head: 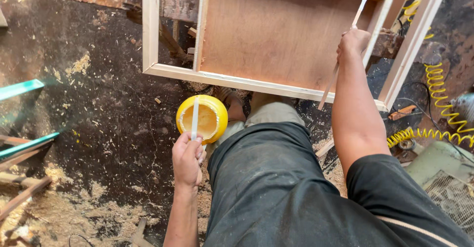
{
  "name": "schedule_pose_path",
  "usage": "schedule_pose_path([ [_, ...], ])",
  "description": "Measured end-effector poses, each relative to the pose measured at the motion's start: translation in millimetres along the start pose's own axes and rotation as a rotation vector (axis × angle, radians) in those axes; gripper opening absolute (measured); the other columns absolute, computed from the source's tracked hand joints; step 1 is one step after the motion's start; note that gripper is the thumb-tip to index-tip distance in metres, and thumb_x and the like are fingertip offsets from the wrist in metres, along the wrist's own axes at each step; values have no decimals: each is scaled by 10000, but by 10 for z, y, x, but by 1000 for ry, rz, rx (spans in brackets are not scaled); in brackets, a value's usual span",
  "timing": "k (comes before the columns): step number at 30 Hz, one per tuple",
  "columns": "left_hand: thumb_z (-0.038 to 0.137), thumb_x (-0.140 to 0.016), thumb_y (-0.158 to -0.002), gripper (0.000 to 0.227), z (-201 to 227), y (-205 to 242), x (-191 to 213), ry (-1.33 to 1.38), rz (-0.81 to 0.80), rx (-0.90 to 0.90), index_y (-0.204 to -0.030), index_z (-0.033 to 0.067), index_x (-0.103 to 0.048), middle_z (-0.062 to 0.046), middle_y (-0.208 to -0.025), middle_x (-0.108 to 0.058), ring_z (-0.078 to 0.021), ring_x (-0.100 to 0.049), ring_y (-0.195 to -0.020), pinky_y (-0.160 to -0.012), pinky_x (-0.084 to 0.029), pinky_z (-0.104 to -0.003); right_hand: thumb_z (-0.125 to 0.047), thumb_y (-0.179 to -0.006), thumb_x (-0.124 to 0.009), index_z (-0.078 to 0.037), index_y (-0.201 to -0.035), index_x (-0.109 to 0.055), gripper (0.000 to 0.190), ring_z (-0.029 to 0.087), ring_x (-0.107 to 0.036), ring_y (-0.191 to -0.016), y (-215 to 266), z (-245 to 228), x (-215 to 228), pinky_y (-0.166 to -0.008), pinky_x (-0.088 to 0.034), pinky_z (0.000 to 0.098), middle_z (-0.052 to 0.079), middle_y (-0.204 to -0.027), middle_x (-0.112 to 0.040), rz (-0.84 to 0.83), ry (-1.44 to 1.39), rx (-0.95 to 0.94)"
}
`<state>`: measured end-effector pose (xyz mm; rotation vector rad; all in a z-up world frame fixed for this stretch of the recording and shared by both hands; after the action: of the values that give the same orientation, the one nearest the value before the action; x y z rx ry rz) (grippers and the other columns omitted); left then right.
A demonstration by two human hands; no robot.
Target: The person applies glue to a wooden frame using a stick and hammers wooden strips onto it.
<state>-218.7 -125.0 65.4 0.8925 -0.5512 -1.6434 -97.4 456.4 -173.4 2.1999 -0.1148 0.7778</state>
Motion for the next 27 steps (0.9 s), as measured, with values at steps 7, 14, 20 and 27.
schedule_pose_path([
  [7,32,-540,-955,79,62,-49,-220,5,39,-20,-979,-33,-579,38,-662,-440,-36,-371,-527,-465,-304,-219,32,-964,-461,-12,-756,-508,218,156,-471,-602,-85,-29,25,-521,-352,422,47,-692,-474,160,283,617],
  [14,54,-502,-986,105,134,-26,-355,16,94,-33,-992,-24,-572,26,-633,-396,-59,-339,-522,-503,-307,-243,-7,-999,-462,32,-1061,-726,274,238,-649,-766,859,-195,541,-650,-528,392,167,-884,-645,63,508,789],
  [20,58,-495,-980,112,71,-20,-502,7,126,-1,-977,-14,-581,23,-629,-399,-61,-344,-529,-509,-313,-244,-83,-1069,-484,13,-1167,-733,285,314,-643,-875,789,-521,417,-744,-524,431,212,-1030,-617,125,708,1049],
  [27,42,-515,-970,87,-83,-67,-527,35,126,-16,-965,-9,-585,28,-635,-414,-52,-351,-522,-472,-308,-231,-88,-1121,-468,43,-1237,-664,263,311,-624,-830,769,-550,-412,-669,-510,453,178,-958,-576,-16,642,1163],
])
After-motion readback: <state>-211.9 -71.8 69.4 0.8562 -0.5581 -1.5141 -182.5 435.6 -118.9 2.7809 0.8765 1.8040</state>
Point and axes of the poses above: each hand's wrist, its own y-axis away from the middle knuckle, its own x-axis out of the back of the hand, z = x × y, the point moved 4 cm from there along -y, towards the middle knuckle
